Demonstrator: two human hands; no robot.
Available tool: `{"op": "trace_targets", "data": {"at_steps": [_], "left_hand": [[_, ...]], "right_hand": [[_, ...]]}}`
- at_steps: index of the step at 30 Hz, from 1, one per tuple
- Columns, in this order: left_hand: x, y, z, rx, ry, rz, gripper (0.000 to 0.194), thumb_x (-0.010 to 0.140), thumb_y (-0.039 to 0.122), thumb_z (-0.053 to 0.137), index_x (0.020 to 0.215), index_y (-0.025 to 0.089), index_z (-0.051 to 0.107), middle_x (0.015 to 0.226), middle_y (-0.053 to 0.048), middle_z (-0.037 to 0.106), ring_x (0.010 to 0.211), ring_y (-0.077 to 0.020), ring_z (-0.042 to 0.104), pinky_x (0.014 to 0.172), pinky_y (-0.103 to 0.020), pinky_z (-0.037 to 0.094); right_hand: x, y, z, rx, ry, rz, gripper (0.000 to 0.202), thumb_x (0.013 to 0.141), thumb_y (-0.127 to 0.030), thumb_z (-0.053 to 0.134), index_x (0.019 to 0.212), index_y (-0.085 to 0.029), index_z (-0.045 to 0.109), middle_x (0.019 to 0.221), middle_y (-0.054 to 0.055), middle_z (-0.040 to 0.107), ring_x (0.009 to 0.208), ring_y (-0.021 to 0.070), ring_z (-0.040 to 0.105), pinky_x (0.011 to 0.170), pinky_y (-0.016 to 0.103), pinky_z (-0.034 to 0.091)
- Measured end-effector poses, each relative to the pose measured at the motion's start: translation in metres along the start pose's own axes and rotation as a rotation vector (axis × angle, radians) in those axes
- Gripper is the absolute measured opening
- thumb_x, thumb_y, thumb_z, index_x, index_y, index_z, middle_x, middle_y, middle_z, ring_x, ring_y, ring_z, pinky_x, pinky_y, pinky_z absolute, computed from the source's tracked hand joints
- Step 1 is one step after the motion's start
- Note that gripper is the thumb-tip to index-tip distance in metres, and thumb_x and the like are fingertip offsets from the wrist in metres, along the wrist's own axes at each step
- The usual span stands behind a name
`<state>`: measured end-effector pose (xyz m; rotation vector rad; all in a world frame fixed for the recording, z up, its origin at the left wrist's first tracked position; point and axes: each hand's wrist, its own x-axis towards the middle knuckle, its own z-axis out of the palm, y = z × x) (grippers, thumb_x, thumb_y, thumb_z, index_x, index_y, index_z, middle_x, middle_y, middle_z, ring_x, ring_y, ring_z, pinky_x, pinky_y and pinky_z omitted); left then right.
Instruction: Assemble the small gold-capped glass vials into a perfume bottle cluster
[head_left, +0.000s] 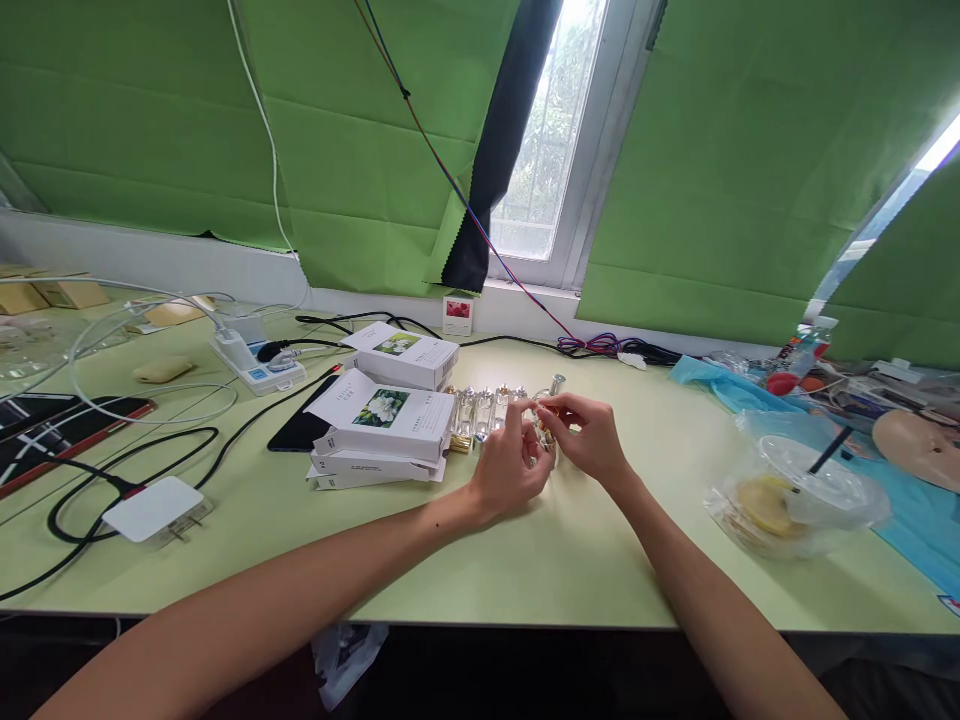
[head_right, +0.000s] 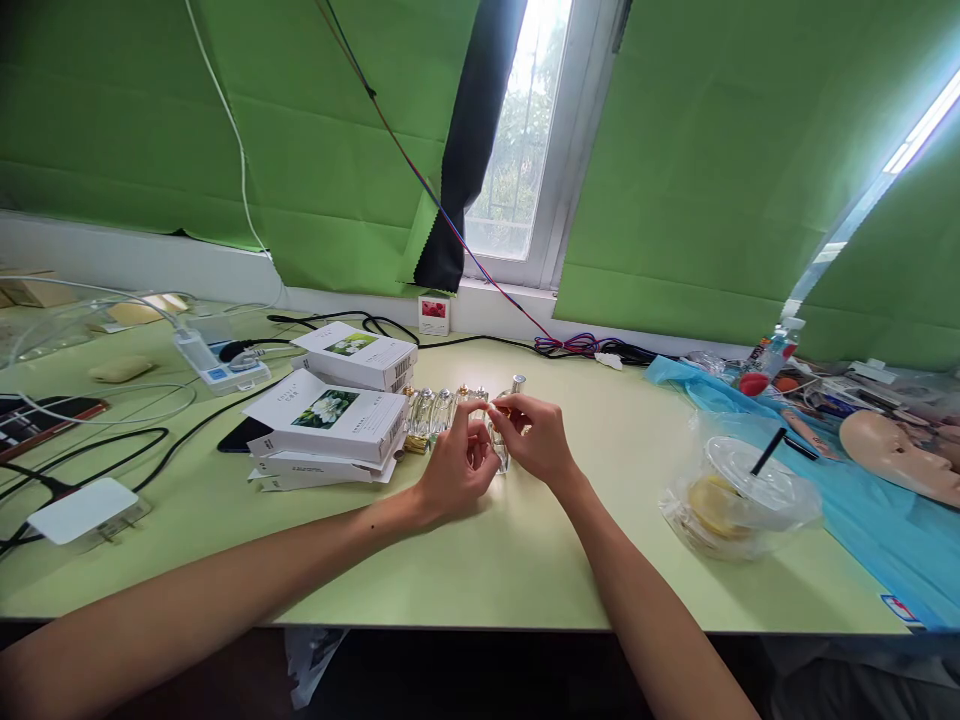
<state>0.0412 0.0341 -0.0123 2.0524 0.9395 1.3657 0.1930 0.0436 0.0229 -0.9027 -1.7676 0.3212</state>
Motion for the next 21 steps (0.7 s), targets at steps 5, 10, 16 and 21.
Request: {"op": "trace_targets", "data": {"at_steps": [5, 10, 16, 21], "left_hand": [[0.0, 0.003, 0.001, 0.1, 0.048, -0.001, 0.049, 0.076, 0.017, 0.056, 0.121, 0.025, 0.038, 0.083, 0.005, 0.055, 0.053, -0.007, 0.048, 0.053, -0.021, 0.037], [0.0, 0.005, 0.003, 0.144, 0.107, 0.018, 0.051, 0.076, 0.019, 0.057, 0.123, 0.025, 0.039, 0.119, -0.006, 0.054, 0.059, -0.0062, 0.053, 0.058, -0.025, 0.045], [0.0, 0.008, 0.001, 0.166, 0.047, -0.062, 0.059, 0.078, 0.023, 0.059, 0.131, 0.027, 0.033, 0.123, -0.006, 0.062, 0.057, -0.0092, 0.056, 0.057, -0.026, 0.044], [-0.001, 0.011, -0.001, 0.229, 0.005, -0.124, 0.063, 0.079, 0.026, 0.061, 0.134, 0.027, 0.03, 0.116, -0.005, 0.068, 0.062, -0.0147, 0.062, 0.058, -0.028, 0.043]], "right_hand": [[0.0, -0.001, 0.0, 0.003, -0.008, 0.005, 0.015, 0.091, -0.031, 0.064, 0.088, -0.018, 0.073, 0.076, 0.004, 0.073, 0.061, 0.014, 0.062, 0.058, 0.028, 0.053], [0.0, -0.002, 0.0, 0.016, -0.017, -0.006, 0.014, 0.091, -0.029, 0.063, 0.09, -0.019, 0.073, 0.078, 0.004, 0.073, 0.063, 0.0147, 0.063, 0.06, 0.029, 0.054], [0.0, 0.0, 0.0, 0.007, -0.025, -0.009, 0.014, 0.091, -0.028, 0.063, 0.091, -0.019, 0.073, 0.077, 0.004, 0.072, 0.062, 0.0143, 0.061, 0.059, 0.029, 0.053], [0.0, 0.0, -0.001, -0.003, -0.017, -0.008, 0.012, 0.09, -0.026, 0.063, 0.091, -0.019, 0.073, 0.077, 0.003, 0.073, 0.061, 0.0141, 0.063, 0.059, 0.028, 0.052]]}}
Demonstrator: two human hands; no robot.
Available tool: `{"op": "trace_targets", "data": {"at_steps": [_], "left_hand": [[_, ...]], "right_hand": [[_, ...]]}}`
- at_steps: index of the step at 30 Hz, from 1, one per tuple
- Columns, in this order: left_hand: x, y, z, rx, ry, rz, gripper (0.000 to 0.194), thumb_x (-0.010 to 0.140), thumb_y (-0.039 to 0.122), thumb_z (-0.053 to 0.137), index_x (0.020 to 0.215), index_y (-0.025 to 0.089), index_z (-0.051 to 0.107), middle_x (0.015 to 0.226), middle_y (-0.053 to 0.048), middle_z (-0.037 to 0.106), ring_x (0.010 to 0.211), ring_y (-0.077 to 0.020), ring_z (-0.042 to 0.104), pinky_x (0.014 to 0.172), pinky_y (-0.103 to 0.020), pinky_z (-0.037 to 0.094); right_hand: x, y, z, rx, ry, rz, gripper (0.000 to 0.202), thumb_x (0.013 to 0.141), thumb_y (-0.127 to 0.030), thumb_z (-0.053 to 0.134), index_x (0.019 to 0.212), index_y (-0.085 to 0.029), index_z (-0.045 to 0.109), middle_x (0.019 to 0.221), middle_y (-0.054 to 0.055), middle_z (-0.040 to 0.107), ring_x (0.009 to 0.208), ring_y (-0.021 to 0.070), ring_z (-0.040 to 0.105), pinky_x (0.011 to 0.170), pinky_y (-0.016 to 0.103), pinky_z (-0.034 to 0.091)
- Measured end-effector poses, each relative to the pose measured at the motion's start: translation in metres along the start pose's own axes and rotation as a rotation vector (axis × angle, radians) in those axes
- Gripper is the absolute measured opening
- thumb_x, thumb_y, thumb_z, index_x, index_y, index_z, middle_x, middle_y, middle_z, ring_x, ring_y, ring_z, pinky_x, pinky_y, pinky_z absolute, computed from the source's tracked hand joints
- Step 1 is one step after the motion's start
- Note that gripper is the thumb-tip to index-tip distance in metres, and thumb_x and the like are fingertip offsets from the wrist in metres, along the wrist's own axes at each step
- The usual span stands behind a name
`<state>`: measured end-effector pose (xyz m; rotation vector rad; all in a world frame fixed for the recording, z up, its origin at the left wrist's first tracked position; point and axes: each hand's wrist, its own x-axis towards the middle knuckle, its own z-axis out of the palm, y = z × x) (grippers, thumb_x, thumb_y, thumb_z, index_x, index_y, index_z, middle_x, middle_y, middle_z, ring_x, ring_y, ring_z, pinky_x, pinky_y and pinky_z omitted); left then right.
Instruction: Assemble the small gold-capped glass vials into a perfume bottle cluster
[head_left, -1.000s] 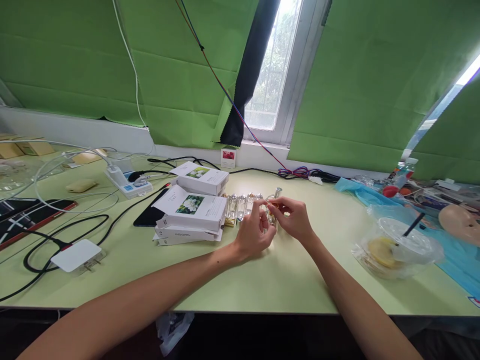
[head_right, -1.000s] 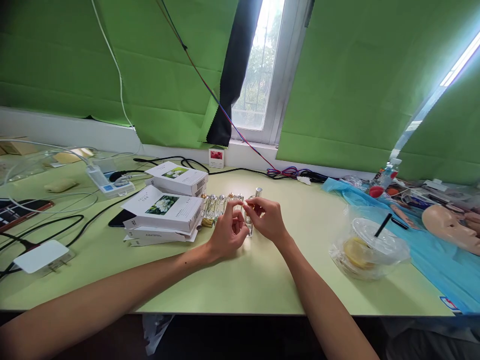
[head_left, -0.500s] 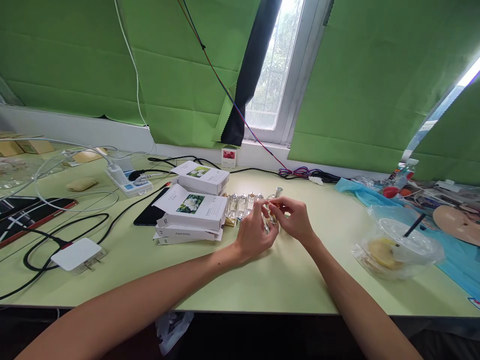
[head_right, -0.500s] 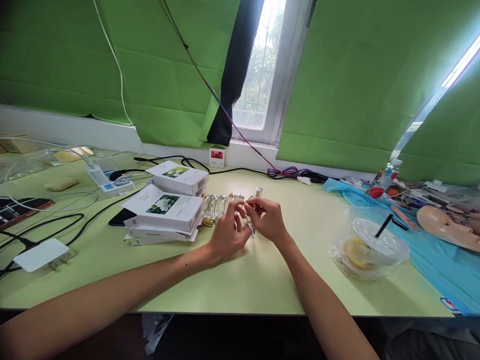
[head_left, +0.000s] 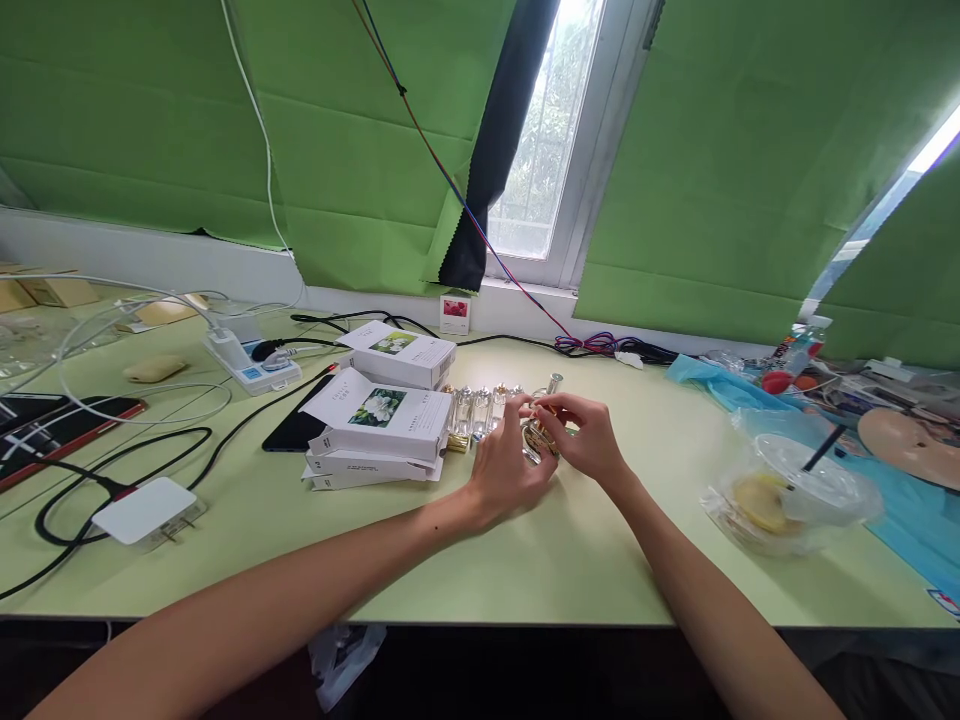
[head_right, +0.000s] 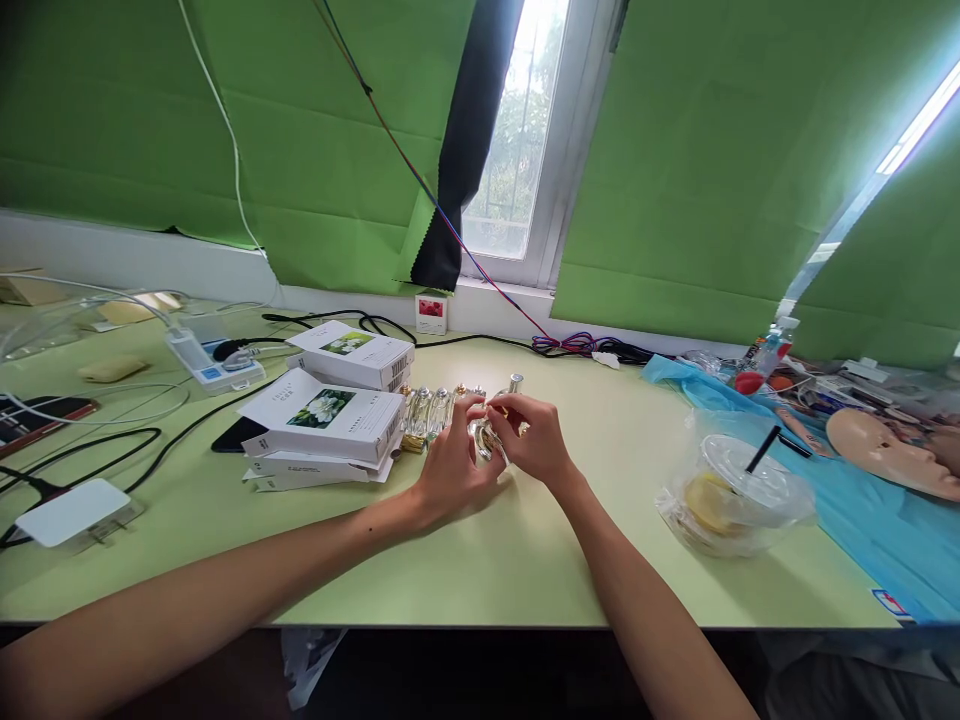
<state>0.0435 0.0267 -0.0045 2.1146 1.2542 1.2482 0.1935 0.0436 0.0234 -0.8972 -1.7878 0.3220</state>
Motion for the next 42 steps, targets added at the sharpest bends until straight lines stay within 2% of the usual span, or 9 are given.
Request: {"op": "trace_targets", "data": {"at_steps": [6, 11, 16, 22, 29, 42], "left_hand": [[0.001, 0.0, 0.001, 0.081, 0.034, 0.001, 0.061, 0.078, 0.03, 0.063, 0.131, 0.027, 0.034, 0.118, -0.007, 0.066, 0.078, -0.0214, 0.068, 0.062, -0.029, 0.044], [0.003, 0.0, 0.002, 0.103, 0.066, 0.002, 0.057, 0.076, 0.03, 0.066, 0.125, 0.025, 0.038, 0.116, -0.007, 0.065, 0.091, -0.0252, 0.068, 0.067, -0.032, 0.047], [0.003, 0.001, 0.002, 0.135, 0.087, -0.009, 0.056, 0.077, 0.031, 0.068, 0.125, 0.025, 0.041, 0.112, -0.006, 0.063, 0.086, -0.023, 0.067, 0.064, -0.03, 0.046], [0.004, 0.003, 0.0, 0.164, 0.054, -0.017, 0.036, 0.079, 0.03, 0.067, 0.112, 0.022, 0.053, 0.106, -0.006, 0.062, 0.088, -0.0234, 0.066, 0.065, -0.031, 0.046], [0.006, -0.006, 0.003, 0.177, 0.023, -0.01, 0.03, 0.083, 0.035, 0.069, 0.107, 0.02, 0.058, 0.103, -0.006, 0.062, 0.085, -0.0225, 0.065, 0.066, -0.032, 0.047], [0.008, -0.009, 0.004, 0.125, 0.038, 0.029, 0.015, 0.083, 0.026, 0.072, 0.094, 0.02, 0.064, 0.092, -0.002, 0.06, 0.079, -0.0176, 0.06, 0.067, -0.03, 0.047]], "right_hand": [[0.0, 0.0, 0.0, 0.002, -0.007, 0.0, 0.014, 0.091, -0.027, 0.062, 0.091, -0.019, 0.073, 0.078, 0.003, 0.073, 0.062, 0.0137, 0.063, 0.059, 0.028, 0.053], [0.0, 0.0, 0.001, -0.006, -0.011, 0.028, 0.016, 0.091, -0.032, 0.063, 0.091, -0.02, 0.074, 0.081, 0.005, 0.074, 0.064, 0.0152, 0.065, 0.061, 0.029, 0.055], [0.0, -0.001, 0.001, 0.006, -0.017, 0.042, 0.019, 0.091, -0.036, 0.064, 0.092, -0.02, 0.074, 0.084, 0.006, 0.075, 0.067, 0.0168, 0.068, 0.063, 0.031, 0.057], [0.0, -0.001, 0.002, 0.014, -0.001, 0.064, 0.019, 0.089, -0.037, 0.068, 0.09, -0.02, 0.074, 0.083, 0.006, 0.076, 0.068, 0.0183, 0.07, 0.063, 0.032, 0.058], [0.0, 0.003, 0.003, 0.011, 0.015, 0.065, 0.02, 0.087, -0.038, 0.07, 0.088, -0.018, 0.074, 0.082, 0.007, 0.076, 0.067, 0.0182, 0.07, 0.065, 0.033, 0.059], [0.002, 0.004, 0.005, -0.059, 0.041, 0.062, 0.04, 0.084, -0.058, 0.07, 0.074, -0.02, 0.065, 0.071, 0.004, 0.069, 0.057, 0.0143, 0.058, 0.056, 0.029, 0.05]]}}
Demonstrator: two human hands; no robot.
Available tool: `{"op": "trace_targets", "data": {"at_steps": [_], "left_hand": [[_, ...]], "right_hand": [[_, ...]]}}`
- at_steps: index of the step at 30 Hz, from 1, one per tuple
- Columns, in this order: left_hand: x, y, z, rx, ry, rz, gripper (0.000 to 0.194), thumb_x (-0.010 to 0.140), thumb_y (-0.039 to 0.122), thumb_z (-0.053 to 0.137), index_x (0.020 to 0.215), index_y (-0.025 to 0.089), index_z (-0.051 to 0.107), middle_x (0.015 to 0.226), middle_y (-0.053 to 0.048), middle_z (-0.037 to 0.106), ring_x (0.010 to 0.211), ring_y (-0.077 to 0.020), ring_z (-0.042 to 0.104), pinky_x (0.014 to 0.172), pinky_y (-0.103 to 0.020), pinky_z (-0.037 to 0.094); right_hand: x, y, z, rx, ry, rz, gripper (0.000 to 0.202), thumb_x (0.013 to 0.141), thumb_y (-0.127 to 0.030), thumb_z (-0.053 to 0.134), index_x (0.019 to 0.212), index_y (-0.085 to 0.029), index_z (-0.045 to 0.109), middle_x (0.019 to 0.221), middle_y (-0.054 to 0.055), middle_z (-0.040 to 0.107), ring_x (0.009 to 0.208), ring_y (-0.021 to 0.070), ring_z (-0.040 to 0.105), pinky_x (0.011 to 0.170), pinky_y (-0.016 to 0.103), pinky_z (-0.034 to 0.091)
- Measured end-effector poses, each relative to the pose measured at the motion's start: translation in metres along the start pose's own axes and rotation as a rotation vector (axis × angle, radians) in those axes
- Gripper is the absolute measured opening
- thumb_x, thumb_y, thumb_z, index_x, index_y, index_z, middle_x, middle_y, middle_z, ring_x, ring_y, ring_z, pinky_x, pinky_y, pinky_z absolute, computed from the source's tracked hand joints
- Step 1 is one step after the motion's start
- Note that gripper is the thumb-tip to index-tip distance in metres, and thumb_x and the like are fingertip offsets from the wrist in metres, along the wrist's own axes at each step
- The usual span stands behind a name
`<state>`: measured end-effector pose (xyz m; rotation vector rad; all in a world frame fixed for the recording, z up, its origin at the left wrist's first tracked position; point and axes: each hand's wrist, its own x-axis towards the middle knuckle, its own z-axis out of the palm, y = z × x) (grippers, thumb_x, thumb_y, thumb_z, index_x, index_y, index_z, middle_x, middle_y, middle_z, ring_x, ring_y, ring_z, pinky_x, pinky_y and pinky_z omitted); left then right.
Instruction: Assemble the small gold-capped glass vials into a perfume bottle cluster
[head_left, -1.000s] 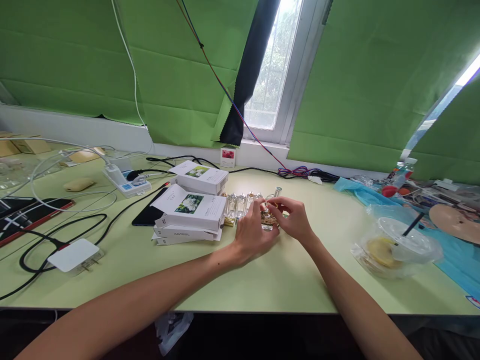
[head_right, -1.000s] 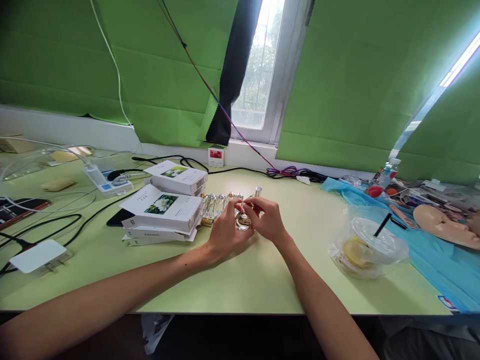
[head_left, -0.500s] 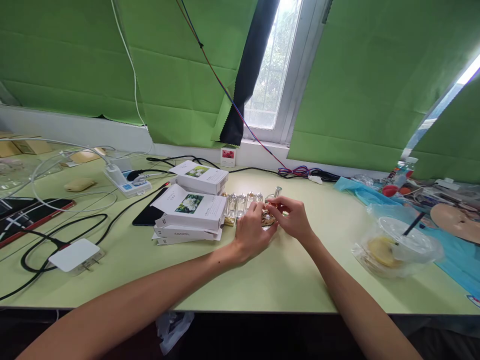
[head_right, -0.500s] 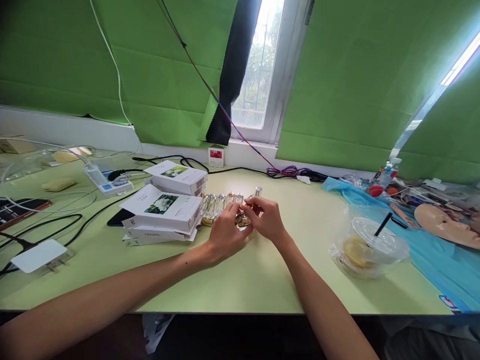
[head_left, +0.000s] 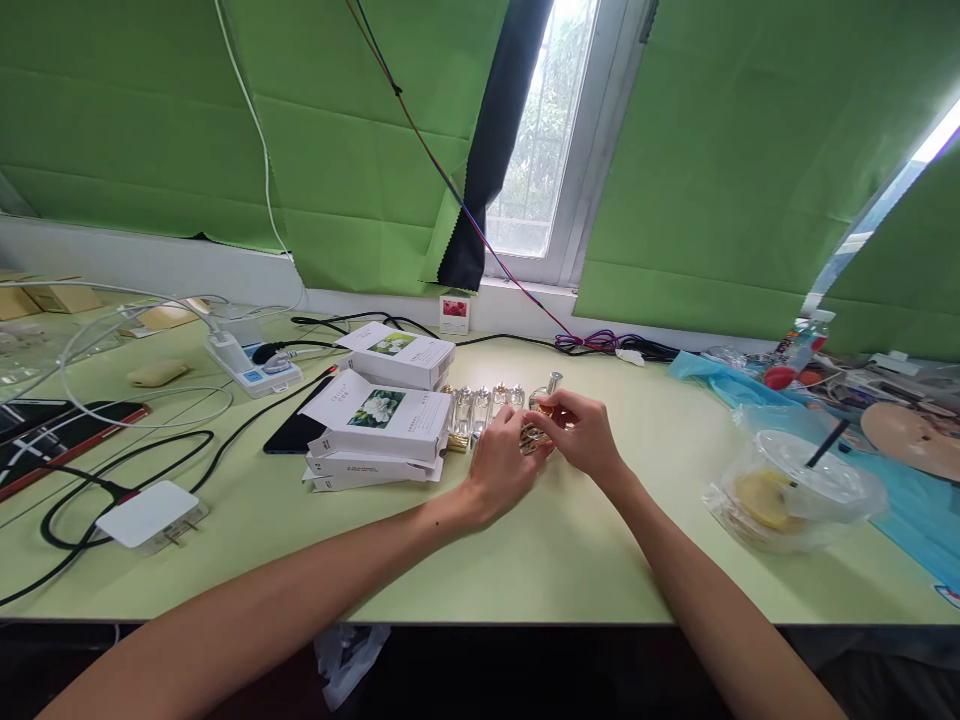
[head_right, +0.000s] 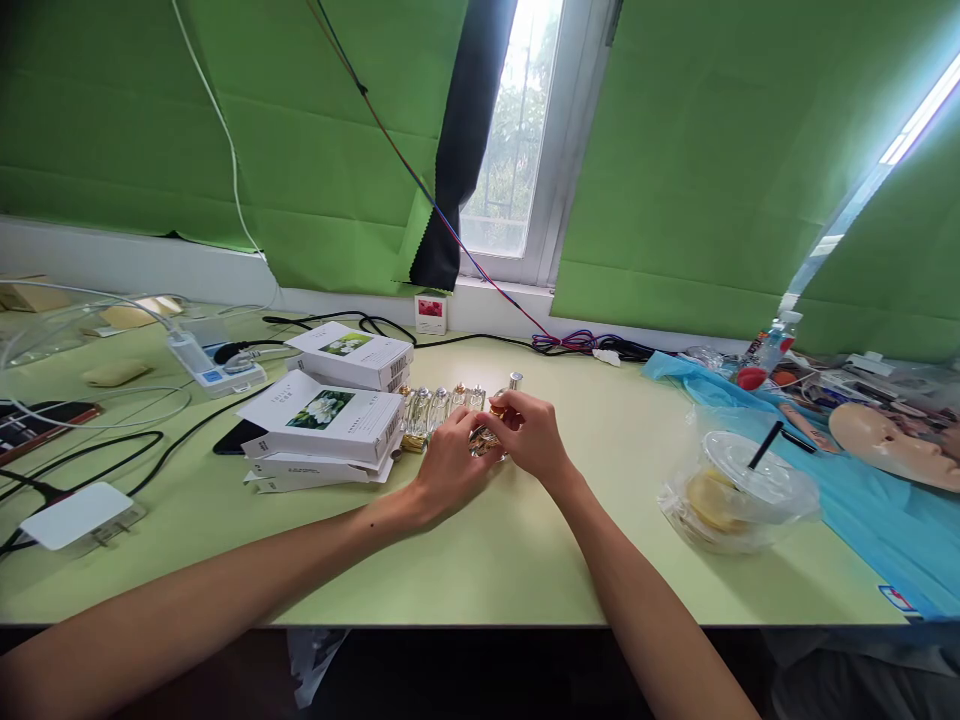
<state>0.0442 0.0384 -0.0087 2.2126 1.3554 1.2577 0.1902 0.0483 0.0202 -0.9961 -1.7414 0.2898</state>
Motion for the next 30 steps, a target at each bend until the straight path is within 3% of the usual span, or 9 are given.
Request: {"op": "trace_targets", "data": {"at_steps": [9, 17, 24, 30], "left_hand": [[0.0, 0.001, -0.002, 0.009, -0.005, -0.014, 0.014, 0.082, 0.026, 0.074, 0.088, 0.019, 0.064, 0.087, -0.001, 0.057, 0.075, -0.0163, 0.059, 0.066, -0.029, 0.047], [0.001, -0.001, 0.0, 0.014, -0.025, 0.015, 0.014, 0.084, 0.026, 0.074, 0.093, 0.02, 0.066, 0.092, -0.002, 0.062, 0.081, -0.0182, 0.062, 0.071, -0.03, 0.049], [0.001, -0.003, -0.001, -0.004, -0.059, 0.023, 0.017, 0.089, 0.034, 0.068, 0.095, 0.018, 0.066, 0.091, -0.005, 0.07, 0.084, -0.0226, 0.066, 0.071, -0.032, 0.047], [0.002, -0.002, -0.004, -0.064, -0.087, 0.033, 0.021, 0.091, 0.035, 0.064, 0.101, 0.018, 0.068, 0.092, -0.006, 0.073, 0.082, -0.0222, 0.068, 0.072, -0.032, 0.047]], "right_hand": [[0.0, 0.0, 0.002, -0.02, 0.039, -0.005, 0.042, 0.081, -0.058, 0.073, 0.069, -0.021, 0.059, 0.064, 0.0, 0.06, 0.054, 0.0117, 0.047, 0.053, 0.026, 0.045], [0.001, 0.001, 0.003, 0.045, 0.048, 0.054, 0.046, 0.075, -0.058, 0.078, 0.066, -0.02, 0.054, 0.063, -0.001, 0.057, 0.054, 0.0114, 0.049, 0.05, 0.025, 0.045], [0.002, 0.0, -0.011, 0.12, -0.119, 0.073, 0.028, 0.088, -0.046, 0.068, 0.087, -0.019, 0.069, 0.081, 0.005, 0.071, 0.069, 0.0168, 0.067, 0.062, 0.028, 0.056], [0.004, 0.003, -0.018, 0.167, -0.194, 0.103, 0.03, 0.089, -0.044, 0.067, 0.104, -0.019, 0.074, 0.087, 0.006, 0.074, 0.078, 0.0181, 0.07, 0.069, 0.03, 0.058]]}}
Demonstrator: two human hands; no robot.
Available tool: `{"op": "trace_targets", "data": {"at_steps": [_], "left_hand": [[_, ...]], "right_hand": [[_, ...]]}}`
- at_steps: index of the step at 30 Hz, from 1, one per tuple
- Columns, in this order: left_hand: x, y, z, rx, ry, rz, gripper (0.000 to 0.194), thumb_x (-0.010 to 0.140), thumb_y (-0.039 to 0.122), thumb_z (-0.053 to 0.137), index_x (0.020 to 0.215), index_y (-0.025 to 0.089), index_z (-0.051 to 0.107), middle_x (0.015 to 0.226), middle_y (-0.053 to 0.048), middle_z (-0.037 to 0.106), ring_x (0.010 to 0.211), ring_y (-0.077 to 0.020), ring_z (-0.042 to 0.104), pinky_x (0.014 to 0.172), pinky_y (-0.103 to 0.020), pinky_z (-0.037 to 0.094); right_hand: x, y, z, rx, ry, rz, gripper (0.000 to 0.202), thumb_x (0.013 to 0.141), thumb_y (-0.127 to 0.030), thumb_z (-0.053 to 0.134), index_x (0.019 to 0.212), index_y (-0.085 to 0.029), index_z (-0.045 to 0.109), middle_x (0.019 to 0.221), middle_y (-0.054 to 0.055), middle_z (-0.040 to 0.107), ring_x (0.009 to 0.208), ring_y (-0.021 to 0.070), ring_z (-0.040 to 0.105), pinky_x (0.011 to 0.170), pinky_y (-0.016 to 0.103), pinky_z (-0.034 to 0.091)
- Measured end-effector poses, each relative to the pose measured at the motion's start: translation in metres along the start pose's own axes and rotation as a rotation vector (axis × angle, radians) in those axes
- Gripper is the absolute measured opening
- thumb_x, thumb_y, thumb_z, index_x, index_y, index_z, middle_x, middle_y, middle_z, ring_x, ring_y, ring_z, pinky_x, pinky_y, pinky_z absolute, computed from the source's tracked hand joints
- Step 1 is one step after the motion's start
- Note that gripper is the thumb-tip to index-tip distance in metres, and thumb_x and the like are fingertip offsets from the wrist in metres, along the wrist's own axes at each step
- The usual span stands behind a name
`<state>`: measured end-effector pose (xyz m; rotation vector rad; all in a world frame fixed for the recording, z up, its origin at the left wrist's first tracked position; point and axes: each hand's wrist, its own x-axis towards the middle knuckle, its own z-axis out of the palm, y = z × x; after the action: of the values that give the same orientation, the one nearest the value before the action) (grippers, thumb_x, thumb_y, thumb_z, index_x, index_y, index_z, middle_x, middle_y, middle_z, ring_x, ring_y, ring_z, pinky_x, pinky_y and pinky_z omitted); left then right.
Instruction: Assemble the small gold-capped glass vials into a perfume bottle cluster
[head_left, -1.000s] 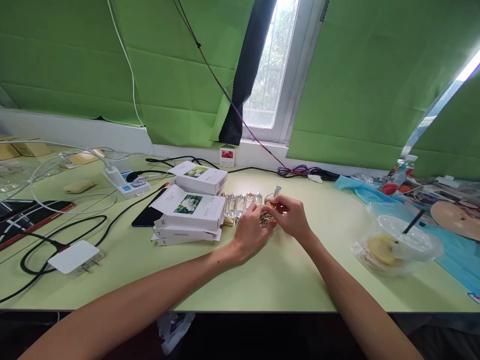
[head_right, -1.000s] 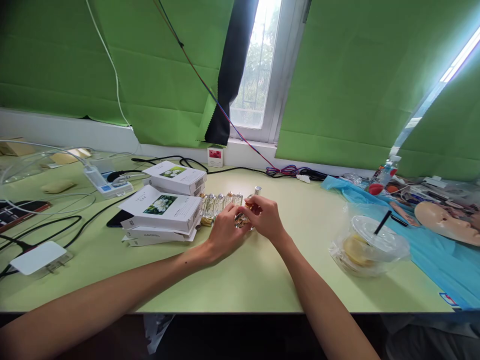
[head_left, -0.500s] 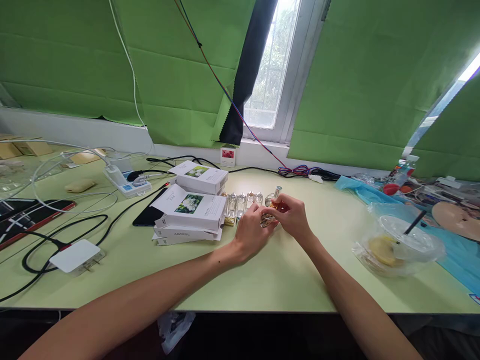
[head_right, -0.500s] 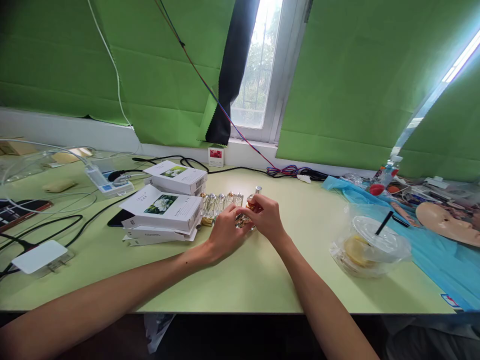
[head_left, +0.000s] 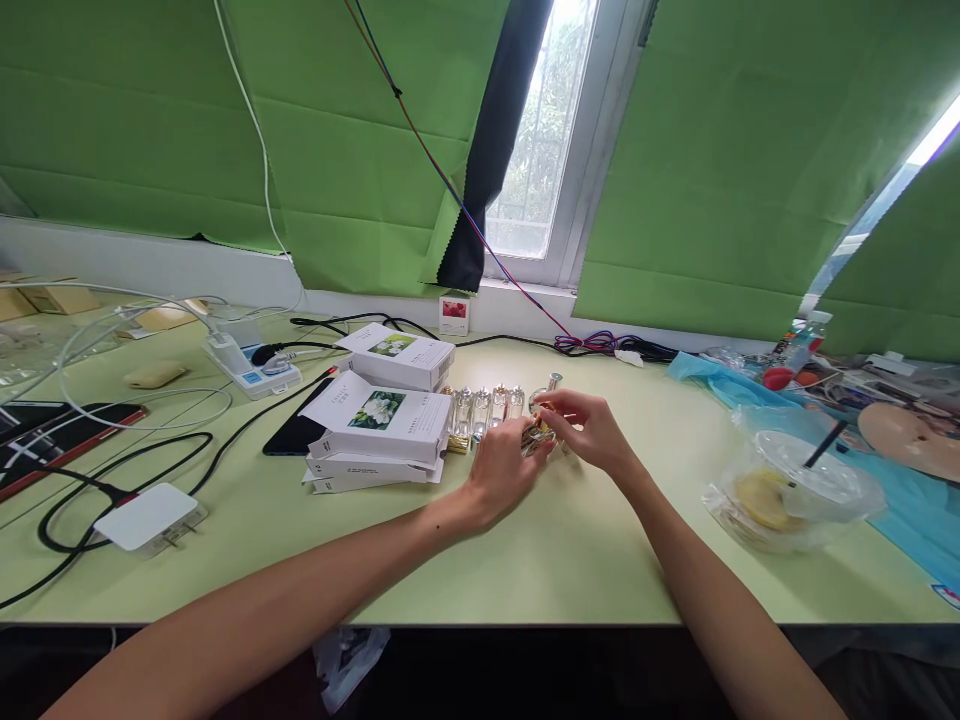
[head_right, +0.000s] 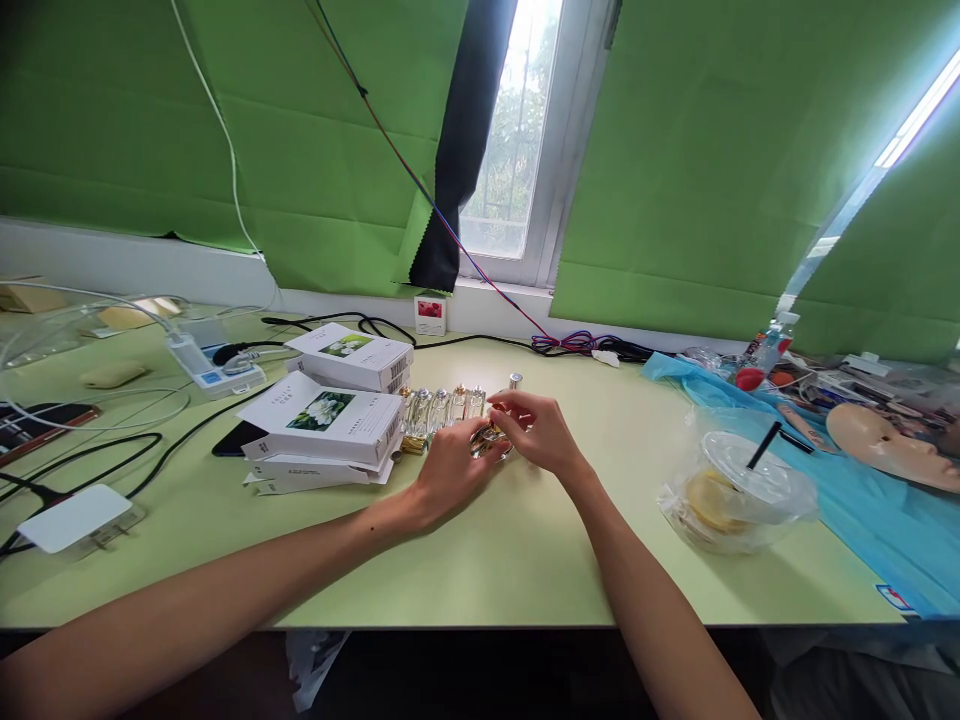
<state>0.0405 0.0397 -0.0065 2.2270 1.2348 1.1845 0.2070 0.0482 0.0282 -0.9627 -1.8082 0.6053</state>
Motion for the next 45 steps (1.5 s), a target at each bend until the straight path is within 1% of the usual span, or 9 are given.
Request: {"op": "trace_targets", "data": {"at_steps": [3, 6, 12, 16, 22, 30, 38, 41, 45], "left_hand": [[0.0, 0.0, 0.0, 0.002, 0.005, -0.001, 0.021, 0.09, 0.036, 0.064, 0.098, 0.018, 0.069, 0.089, -0.006, 0.073, 0.078, -0.0208, 0.067, 0.07, -0.031, 0.046], [0.0, -0.002, 0.001, 0.022, 0.02, -0.006, 0.021, 0.089, 0.037, 0.065, 0.093, 0.017, 0.068, 0.085, -0.006, 0.073, 0.075, -0.0202, 0.065, 0.067, -0.03, 0.044], [0.001, -0.004, 0.002, -0.002, 0.01, 0.007, 0.027, 0.091, 0.042, 0.062, 0.093, 0.016, 0.07, 0.085, -0.006, 0.072, 0.073, -0.0187, 0.064, 0.065, -0.029, 0.042], [0.001, -0.003, 0.0, 0.013, 0.002, -0.002, 0.022, 0.09, 0.037, 0.063, 0.091, 0.016, 0.069, 0.084, -0.005, 0.072, 0.072, -0.018, 0.062, 0.065, -0.029, 0.04], [0.001, -0.002, 0.001, -0.006, 0.002, 0.001, 0.017, 0.089, 0.032, 0.064, 0.094, 0.016, 0.069, 0.086, -0.005, 0.073, 0.074, -0.0178, 0.063, 0.068, -0.029, 0.041], [0.001, -0.001, 0.001, -0.016, 0.022, 0.025, 0.014, 0.087, 0.026, 0.065, 0.096, 0.017, 0.07, 0.085, -0.004, 0.073, 0.073, -0.0176, 0.063, 0.067, -0.028, 0.043], [0.001, 0.001, 0.001, -0.033, 0.047, 0.035, 0.013, 0.085, 0.023, 0.066, 0.095, 0.018, 0.071, 0.083, -0.003, 0.073, 0.072, -0.017, 0.063, 0.069, -0.028, 0.046], [0.001, 0.002, 0.001, -0.045, 0.058, 0.038, 0.011, 0.083, 0.021, 0.065, 0.093, 0.018, 0.069, 0.08, -0.002, 0.071, 0.07, -0.0163, 0.062, 0.068, -0.028, 0.045], [0.0, 0.003, 0.002, -0.079, 0.083, 0.054, 0.013, 0.081, 0.018, 0.064, 0.095, 0.018, 0.065, 0.085, -0.002, 0.07, 0.076, -0.0162, 0.061, 0.07, -0.028, 0.045]], "right_hand": [[0.001, 0.001, -0.001, 0.018, -0.012, 0.015, 0.028, 0.088, -0.044, 0.069, 0.099, -0.018, 0.074, 0.09, 0.007, 0.075, 0.08, 0.0188, 0.07, 0.069, 0.03, 0.057], [0.003, 0.002, 0.0, 0.039, -0.024, 0.027, 0.026, 0.087, -0.044, 0.07, 0.092, -0.018, 0.069, 0.092, 0.007, 0.073, 0.08, 0.0186, 0.069, 0.067, 0.029, 0.056], [0.004, 0.003, 0.001, 0.089, -0.05, 0.04, 0.029, 0.087, -0.045, 0.069, 0.084, -0.02, 0.054, 0.082, 0.001, 0.061, 0.074, 0.0151, 0.061, 0.065, 0.028, 0.052], [0.004, 0.002, 0.003, 0.067, -0.047, 0.037, 0.033, 0.087, -0.047, 0.069, 0.082, -0.021, 0.049, 0.078, -0.001, 0.055, 0.069, 0.0134, 0.056, 0.062, 0.027, 0.049], [0.004, -0.001, 0.005, 0.004, -0.019, 0.027, 0.038, 0.086, -0.051, 0.069, 0.079, -0.022, 0.045, 0.074, -0.003, 0.05, 0.063, 0.0114, 0.049, 0.058, 0.027, 0.046], [0.003, 0.001, 0.01, 0.015, 0.051, 0.032, 0.045, 0.08, -0.052, 0.075, 0.074, -0.023, 0.042, 0.067, -0.007, 0.043, 0.055, 0.0087, 0.038, 0.056, 0.026, 0.043], [0.003, 0.005, 0.015, -0.008, 0.133, 0.042, 0.047, 0.076, -0.051, 0.078, 0.069, -0.022, 0.042, 0.068, -0.005, 0.044, 0.056, 0.0093, 0.041, 0.053, 0.025, 0.04], [0.002, 0.006, 0.014, -0.038, 0.142, 0.025, 0.046, 0.077, -0.051, 0.077, 0.069, -0.022, 0.043, 0.067, -0.005, 0.045, 0.056, 0.0094, 0.042, 0.053, 0.025, 0.041], [0.001, 0.006, 0.013, -0.083, 0.142, -0.004, 0.042, 0.081, -0.051, 0.073, 0.071, -0.021, 0.046, 0.068, -0.003, 0.05, 0.058, 0.0107, 0.046, 0.055, 0.025, 0.044]]}}
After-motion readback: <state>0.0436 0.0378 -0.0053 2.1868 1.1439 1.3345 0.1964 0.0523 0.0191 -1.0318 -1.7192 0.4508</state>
